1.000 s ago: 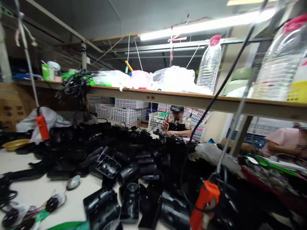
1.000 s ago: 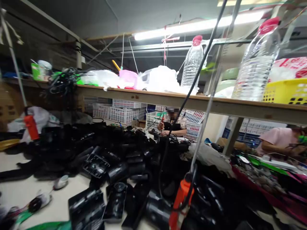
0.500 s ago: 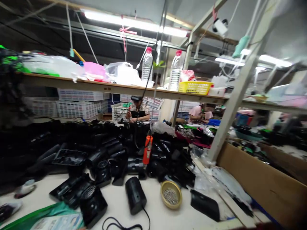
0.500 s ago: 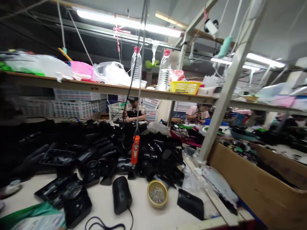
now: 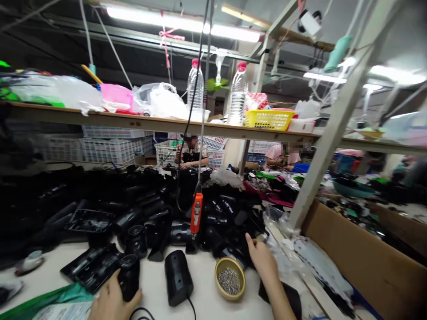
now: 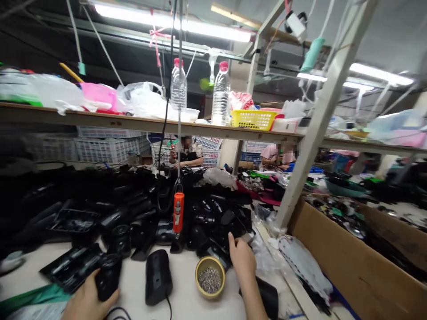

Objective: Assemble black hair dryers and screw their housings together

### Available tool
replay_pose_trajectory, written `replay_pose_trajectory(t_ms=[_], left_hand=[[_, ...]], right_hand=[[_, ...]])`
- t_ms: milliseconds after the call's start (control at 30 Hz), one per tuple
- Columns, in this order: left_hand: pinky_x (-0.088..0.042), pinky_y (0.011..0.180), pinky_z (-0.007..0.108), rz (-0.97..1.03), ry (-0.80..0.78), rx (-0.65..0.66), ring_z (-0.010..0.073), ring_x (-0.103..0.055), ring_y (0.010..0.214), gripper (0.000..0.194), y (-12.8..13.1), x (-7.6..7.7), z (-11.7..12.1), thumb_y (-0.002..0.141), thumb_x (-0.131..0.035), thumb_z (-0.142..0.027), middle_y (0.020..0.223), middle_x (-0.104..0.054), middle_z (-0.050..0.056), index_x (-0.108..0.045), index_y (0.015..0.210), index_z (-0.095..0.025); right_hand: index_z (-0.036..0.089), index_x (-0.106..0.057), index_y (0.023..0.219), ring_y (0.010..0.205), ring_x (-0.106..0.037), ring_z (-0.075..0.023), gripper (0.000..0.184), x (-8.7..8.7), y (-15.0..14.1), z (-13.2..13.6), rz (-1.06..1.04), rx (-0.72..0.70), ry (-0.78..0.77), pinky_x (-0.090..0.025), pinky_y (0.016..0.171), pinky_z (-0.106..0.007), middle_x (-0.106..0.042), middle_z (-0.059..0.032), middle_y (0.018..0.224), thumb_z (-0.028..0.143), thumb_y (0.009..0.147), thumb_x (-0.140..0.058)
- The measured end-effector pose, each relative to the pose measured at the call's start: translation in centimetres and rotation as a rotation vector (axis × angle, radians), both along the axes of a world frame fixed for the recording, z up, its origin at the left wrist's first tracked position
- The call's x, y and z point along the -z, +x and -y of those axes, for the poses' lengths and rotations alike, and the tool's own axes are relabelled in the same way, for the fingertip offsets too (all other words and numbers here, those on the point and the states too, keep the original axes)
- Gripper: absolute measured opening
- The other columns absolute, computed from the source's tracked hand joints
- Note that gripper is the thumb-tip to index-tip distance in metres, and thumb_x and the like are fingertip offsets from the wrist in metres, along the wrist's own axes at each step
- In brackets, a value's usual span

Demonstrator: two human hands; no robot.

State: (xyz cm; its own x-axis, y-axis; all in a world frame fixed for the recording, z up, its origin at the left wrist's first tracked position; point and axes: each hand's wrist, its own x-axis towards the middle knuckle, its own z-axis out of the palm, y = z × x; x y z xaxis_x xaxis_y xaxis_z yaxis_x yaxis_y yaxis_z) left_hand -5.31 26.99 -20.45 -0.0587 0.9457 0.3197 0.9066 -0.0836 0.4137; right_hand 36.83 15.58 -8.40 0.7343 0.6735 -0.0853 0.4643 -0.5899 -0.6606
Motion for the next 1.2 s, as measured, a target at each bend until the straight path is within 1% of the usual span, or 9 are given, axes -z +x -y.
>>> replay_pose_trajectory(t_ms=[133,233,333,400,600,700,900,1067,1200], left_hand=[[-0.054,0.096,0.05,0.16,-0.005,0.026,0.0416,-0.066,0.115,0.095,-0.2,0.1,0.3,0.074,-0.052,-0.063,0.125,-0.063,0.027,-0.039,0.145,-0.001],[-0.045,0.107,0.059,0.145,0.041,-0.06,0.0442,-0.048,0.137,0.077,0.5,-0.4,1.7,0.082,-0.05,-0.059,0.146,-0.05,0.027,-0.05,0.139,-0.008],[-0.04,0.105,0.069,0.167,0.083,-0.046,0.0458,-0.04,0.142,0.056,3.5,-1.8,3.7,0.094,-0.045,-0.055,0.153,-0.046,0.022,-0.055,0.135,-0.017],[-0.044,0.107,0.06,0.221,0.061,0.099,0.0396,-0.051,0.134,0.054,6.4,-2.9,5.0,0.097,-0.045,-0.055,0.143,-0.055,0.02,-0.053,0.136,-0.018],[-0.047,0.104,0.053,0.345,-0.209,0.216,0.0428,-0.052,0.133,0.086,12.9,-4.4,6.9,0.085,-0.058,-0.049,0.152,-0.044,0.027,-0.024,0.153,-0.008],[-0.046,0.103,0.051,0.526,-0.325,0.267,0.0396,-0.059,0.126,0.086,12.1,-4.4,6.3,0.079,-0.058,-0.043,0.145,-0.051,0.024,-0.024,0.152,-0.012],[-0.052,0.085,0.045,1.287,-0.668,0.245,0.0294,-0.071,0.083,0.089,8.9,-5.0,4.3,0.072,-0.069,-0.046,0.09,-0.071,0.006,-0.031,0.148,-0.02],[-0.054,0.075,0.039,1.661,-0.779,0.118,0.0294,-0.075,0.091,0.089,7.9,-5.9,5.1,0.082,-0.049,-0.064,0.106,-0.074,0.012,-0.023,0.155,-0.02],[-0.054,0.076,0.04,1.843,-0.862,0.165,0.0348,-0.074,0.101,0.099,6.6,-6.4,6.3,0.075,-0.065,-0.069,0.125,-0.071,0.015,-0.025,0.156,-0.027]], right_hand=[[0.016,-0.066,0.09,0.102,-0.069,-0.0282,0.041,-0.4,2.3,-4.1,0.018,0.09,-0.157,-0.048,0.098,-0.053,-0.072,-0.0107,0.097,0.055,0.098,-0.054],[0.02,-0.06,0.067,0.089,-0.072,-0.0328,0.038,-0.7,4.2,-4.6,0.016,0.037,-0.158,-0.052,0.087,-0.052,-0.069,-0.0099,0.072,0.049,0.092,-0.059],[0.027,-0.045,0.05,0.071,-0.071,-0.0349,0.042,-1.2,6.1,-4.0,-0.015,-0.063,-0.067,-0.054,0.074,-0.048,-0.058,-0.0076,0.05,0.048,0.083,-0.06],[0.029,-0.04,0.048,0.064,-0.069,-0.032,0.041,-1.6,6.9,-3.5,-0.067,-0.13,0.028,-0.055,0.069,-0.044,-0.057,-0.0061,0.047,0.049,0.077,-0.062],[0.026,-0.053,0.065,0.065,-0.071,-0.0295,0.036,-2.2,6.9,-3.0,-0.178,-0.133,0.266,-0.056,0.062,-0.038,-0.064,-0.0059,0.057,0.057,0.06,-0.072],[0.022,-0.061,0.073,0.063,-0.069,-0.0294,0.044,-2.5,6.3,-2.7,-0.131,-0.041,0.333,-0.054,0.059,-0.039,-0.065,-0.0069,0.058,0.062,0.059,-0.072],[0.018,-0.072,0.079,0.095,-0.067,-0.041,0.057,-5.7,5.8,-2.3,0.039,0.134,0.434,-0.052,0.083,-0.049,-0.075,-0.0168,0.084,0.063,0.045,-0.078],[0.017,-0.071,0.103,0.076,-0.07,-0.03,0.068,-7.4,1.0,0.9,0.042,0.099,0.58,-0.057,0.075,-0.039,-0.073,-0.0116,0.077,0.076,0.071,-0.062],[0.028,-0.073,0.087,0.073,-0.07,-0.0271,0.044,-3.2,-7.5,3.5,0.058,-0.437,0.473,-0.056,0.073,-0.034,-0.075,-0.0087,0.082,0.07,0.085,-0.061]])
